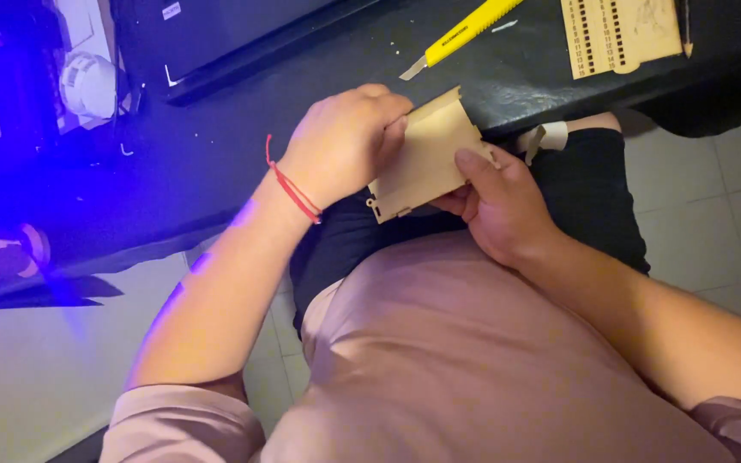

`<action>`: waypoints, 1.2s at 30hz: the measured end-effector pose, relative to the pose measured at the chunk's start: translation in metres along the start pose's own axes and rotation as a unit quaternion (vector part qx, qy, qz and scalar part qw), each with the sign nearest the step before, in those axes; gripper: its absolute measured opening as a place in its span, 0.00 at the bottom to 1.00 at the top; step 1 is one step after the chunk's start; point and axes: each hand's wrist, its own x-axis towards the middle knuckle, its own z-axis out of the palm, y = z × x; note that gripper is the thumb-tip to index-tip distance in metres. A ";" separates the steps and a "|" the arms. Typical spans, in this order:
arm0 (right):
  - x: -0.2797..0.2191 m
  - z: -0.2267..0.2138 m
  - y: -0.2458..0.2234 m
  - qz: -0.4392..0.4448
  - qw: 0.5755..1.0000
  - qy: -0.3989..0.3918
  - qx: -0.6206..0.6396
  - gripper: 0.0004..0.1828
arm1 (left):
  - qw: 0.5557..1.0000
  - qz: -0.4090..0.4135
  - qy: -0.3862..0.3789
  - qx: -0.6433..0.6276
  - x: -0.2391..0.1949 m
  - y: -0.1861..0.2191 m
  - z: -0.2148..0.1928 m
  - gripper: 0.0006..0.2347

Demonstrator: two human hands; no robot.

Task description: Assembling laser-cut wooden pieces into a small structure at a desk, occasionally using a utility knife for trimming.

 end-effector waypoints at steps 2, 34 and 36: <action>-0.016 0.023 -0.016 -0.038 0.999 0.001 -0.015 0.11 | 0.999 -0.041 -0.006 -0.011 -0.003 0.002 0.001 0.06; -0.103 0.001 -0.044 -0.018 0.858 -0.077 -0.508 0.35 | 0.970 -0.082 -0.068 -0.217 -0.091 0.058 0.006 0.07; -0.112 -0.002 -0.045 -0.145 0.720 -0.039 -0.678 0.31 | 0.972 -0.105 -0.115 -0.177 -0.086 0.055 0.007 0.07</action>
